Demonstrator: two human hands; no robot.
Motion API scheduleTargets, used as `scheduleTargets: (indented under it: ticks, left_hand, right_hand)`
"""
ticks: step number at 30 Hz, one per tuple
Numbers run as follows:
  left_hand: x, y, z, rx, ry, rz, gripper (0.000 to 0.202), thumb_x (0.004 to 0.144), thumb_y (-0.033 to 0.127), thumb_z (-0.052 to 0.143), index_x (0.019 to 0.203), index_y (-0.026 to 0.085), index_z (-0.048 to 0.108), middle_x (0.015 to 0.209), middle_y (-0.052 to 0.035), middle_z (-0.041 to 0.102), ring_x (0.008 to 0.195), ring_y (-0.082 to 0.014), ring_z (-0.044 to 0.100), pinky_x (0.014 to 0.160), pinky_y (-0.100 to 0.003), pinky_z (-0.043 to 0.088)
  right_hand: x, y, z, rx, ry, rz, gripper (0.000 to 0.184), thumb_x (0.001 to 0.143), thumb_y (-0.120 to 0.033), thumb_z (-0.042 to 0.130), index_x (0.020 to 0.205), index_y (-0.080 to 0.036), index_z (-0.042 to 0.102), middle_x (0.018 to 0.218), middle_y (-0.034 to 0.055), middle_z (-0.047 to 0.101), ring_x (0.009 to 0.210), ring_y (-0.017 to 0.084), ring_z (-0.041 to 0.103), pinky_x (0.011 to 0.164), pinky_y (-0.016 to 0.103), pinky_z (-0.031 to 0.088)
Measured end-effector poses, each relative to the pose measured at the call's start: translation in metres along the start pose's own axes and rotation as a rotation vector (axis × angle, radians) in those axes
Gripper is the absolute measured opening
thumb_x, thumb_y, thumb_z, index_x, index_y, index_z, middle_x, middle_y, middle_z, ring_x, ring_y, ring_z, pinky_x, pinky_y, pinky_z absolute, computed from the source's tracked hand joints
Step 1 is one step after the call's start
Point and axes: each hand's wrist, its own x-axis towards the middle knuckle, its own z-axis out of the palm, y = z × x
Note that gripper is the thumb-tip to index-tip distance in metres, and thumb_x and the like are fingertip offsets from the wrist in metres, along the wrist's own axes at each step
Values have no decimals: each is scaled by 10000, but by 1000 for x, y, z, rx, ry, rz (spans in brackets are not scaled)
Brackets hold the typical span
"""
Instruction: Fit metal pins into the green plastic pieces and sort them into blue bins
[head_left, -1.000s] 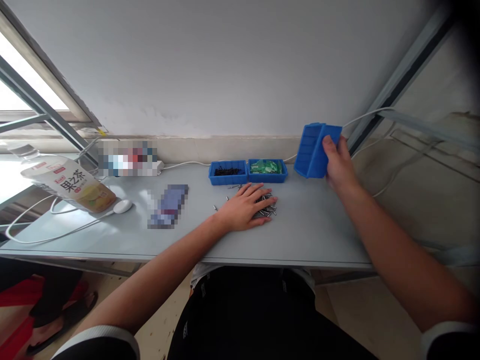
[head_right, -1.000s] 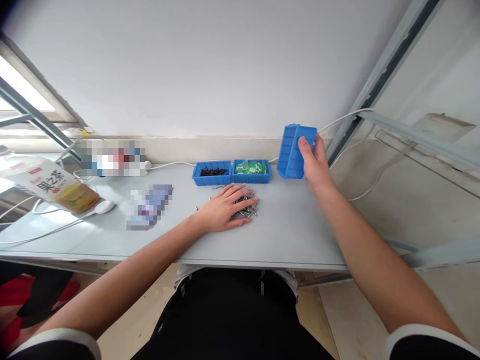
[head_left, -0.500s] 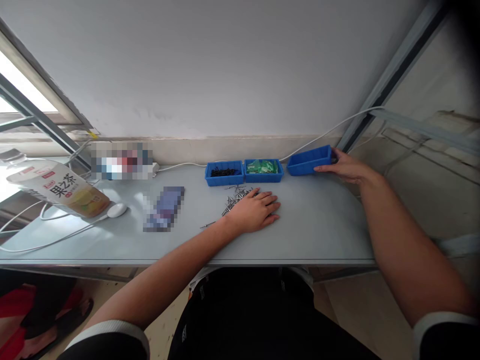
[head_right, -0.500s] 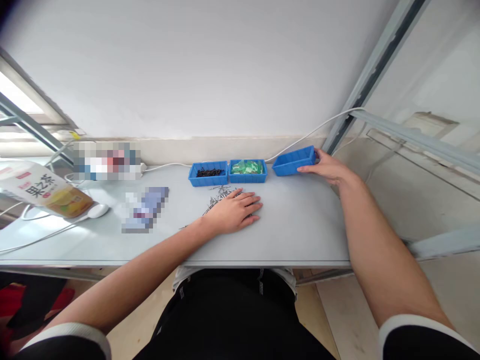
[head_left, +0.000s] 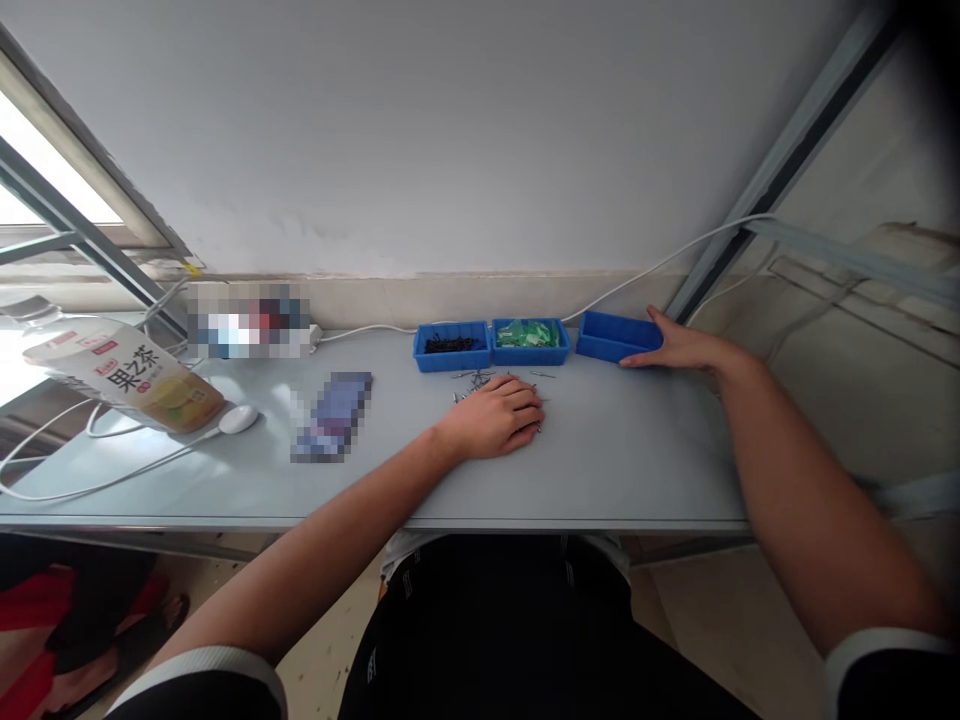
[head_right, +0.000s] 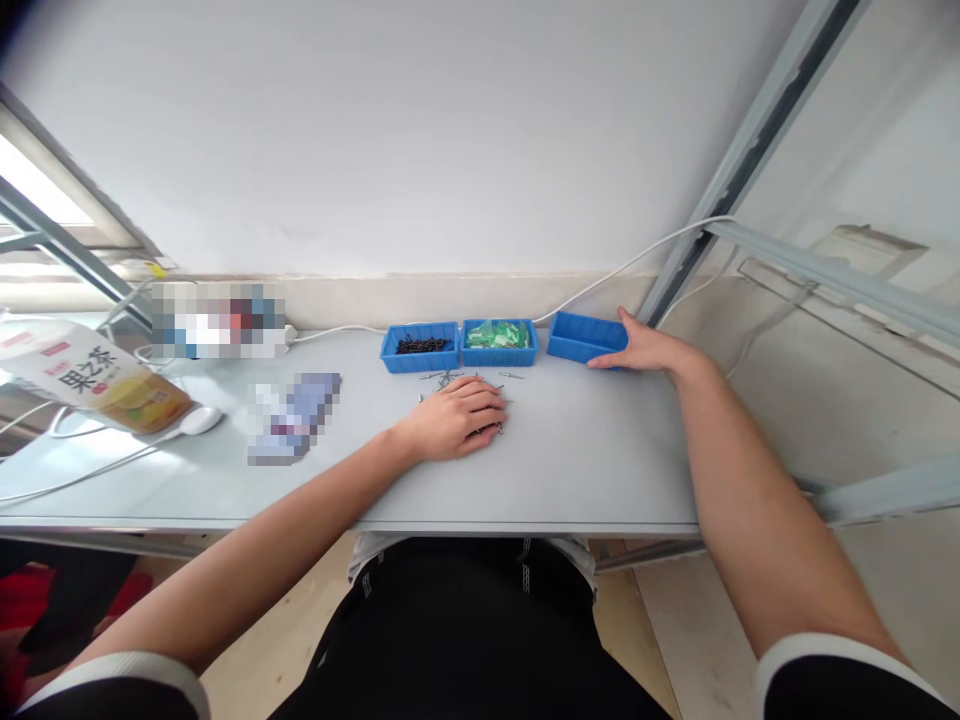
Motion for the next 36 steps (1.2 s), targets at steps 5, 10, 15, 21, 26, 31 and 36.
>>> scheduleTargets:
  ticks: [5,10,15,21,26,31,36]
  left_hand:
    - [0,6,-3,-18,2,64,370,1064,366,498,1327,243,728,1368,-121,704,1370,-303,596,1273,-505,361]
    - [0,6,-6,-11,68,67,374,1077,402,502,1320,214,716,1348,-135,712,1366,-304,604,1245,-498,402]
    - [-9,8,-26,-17,116,-53,395,1087,403,499,1383,202,667,1373,-136,692,1358,-300,598,1206,-491,444]
    - [-37,7,-48,-13,165,-340,466,1095,427,483,1505,219,561,1497,-127,609,1429,-308,532,1230,-515,422]
    - [-58,-8,-45,-82,228,-552,505,1093,467,479,1529,216,531,1510,-130,591,1427,-302,536,1231,-494,436]
    - [-61,-12,-39,-146,232,-630,515,1109,499,426,1521,206,524,1521,-123,581,1437,-284,535,1235,-479,437]
    - [-60,6,-46,-43,73,-441,650,1053,569,537,1601,233,440,1624,-130,485,1555,-338,389,1299,-537,344]
  right_hand:
    - [-5,-39,14,-102,235,-354,921,816,-748,722,1563,-239,547,1665,156,462,1590,402,351,1324,587,259]
    - [-10,-97,37,-69,95,-638,847,858,-706,713,1552,-245,557,1576,138,574,1530,386,448,1288,561,350]
    - [9,-135,49,-190,-65,-600,1090,722,-710,829,1626,-217,470,1655,158,498,1535,430,437,1264,579,382]
    - [24,-147,46,-145,-59,-527,1089,608,-664,918,1555,-257,566,1554,145,609,1414,445,575,1208,604,457]
    - [-1,-136,22,57,56,-508,1115,637,-643,913,1601,-276,489,1598,130,556,1457,436,535,1237,606,440]
    - [-49,-117,-15,140,-49,-486,1114,680,-634,899,1638,-382,392,1552,86,571,1360,421,621,1170,609,519]
    - [-100,-100,-31,110,-63,-395,1091,711,-608,880,1649,-380,372,1580,104,548,1349,463,611,1133,575,550]
